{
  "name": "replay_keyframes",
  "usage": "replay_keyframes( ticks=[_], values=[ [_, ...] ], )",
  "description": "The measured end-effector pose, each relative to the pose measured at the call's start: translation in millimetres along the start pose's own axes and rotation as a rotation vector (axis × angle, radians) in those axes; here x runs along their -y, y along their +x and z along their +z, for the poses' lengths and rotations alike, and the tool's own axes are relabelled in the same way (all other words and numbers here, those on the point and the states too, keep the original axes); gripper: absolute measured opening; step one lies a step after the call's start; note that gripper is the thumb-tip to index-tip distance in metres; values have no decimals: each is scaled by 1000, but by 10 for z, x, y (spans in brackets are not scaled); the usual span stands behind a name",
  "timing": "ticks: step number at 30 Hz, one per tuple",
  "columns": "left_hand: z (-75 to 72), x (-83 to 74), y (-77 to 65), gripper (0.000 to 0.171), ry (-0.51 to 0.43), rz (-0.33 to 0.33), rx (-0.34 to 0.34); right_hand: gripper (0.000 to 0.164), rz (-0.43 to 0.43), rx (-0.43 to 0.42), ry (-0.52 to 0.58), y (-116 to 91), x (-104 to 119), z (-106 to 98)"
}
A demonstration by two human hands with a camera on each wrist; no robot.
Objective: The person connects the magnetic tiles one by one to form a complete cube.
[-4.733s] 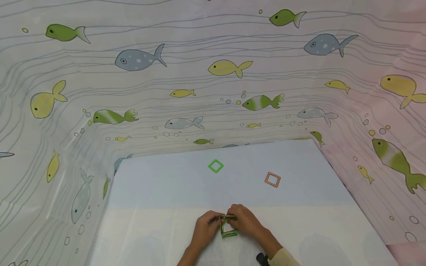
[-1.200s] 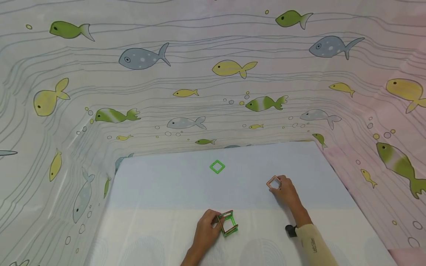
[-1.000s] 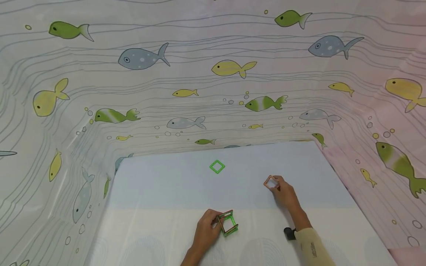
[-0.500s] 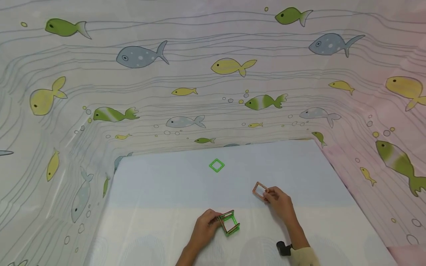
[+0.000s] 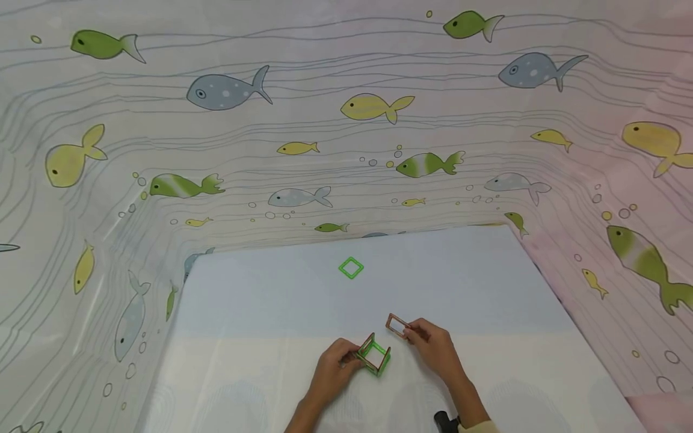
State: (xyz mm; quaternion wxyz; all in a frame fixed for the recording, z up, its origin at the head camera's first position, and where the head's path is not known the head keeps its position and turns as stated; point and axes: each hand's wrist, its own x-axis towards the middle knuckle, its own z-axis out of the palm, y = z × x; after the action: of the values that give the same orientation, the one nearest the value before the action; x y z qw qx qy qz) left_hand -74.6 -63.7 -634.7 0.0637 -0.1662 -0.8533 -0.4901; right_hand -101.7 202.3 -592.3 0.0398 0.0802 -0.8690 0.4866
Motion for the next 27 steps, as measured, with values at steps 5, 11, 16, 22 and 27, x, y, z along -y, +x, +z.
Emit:
replay_keyframes(
  ticks=[5, 11, 16, 22, 27],
  values=[
    [13, 1, -7, 24, 20, 16, -7, 5, 9, 38, 44, -30, 18, 68],
    [-3, -22, -11, 31, 22, 5, 14, 8, -21, 87, 44, -48, 15, 121],
    [-14, -31, -18, 33, 62, -21, 38, 15, -60, 124, 54, -51, 27, 128],
    [-8, -27, -24, 30, 89, 15, 31, 7, -90, 138, 34, -45, 45, 137],
    [-7, -29, -24, 31, 97, 29, 30, 7, -83, 155, 7, -47, 29, 155]
  ],
)
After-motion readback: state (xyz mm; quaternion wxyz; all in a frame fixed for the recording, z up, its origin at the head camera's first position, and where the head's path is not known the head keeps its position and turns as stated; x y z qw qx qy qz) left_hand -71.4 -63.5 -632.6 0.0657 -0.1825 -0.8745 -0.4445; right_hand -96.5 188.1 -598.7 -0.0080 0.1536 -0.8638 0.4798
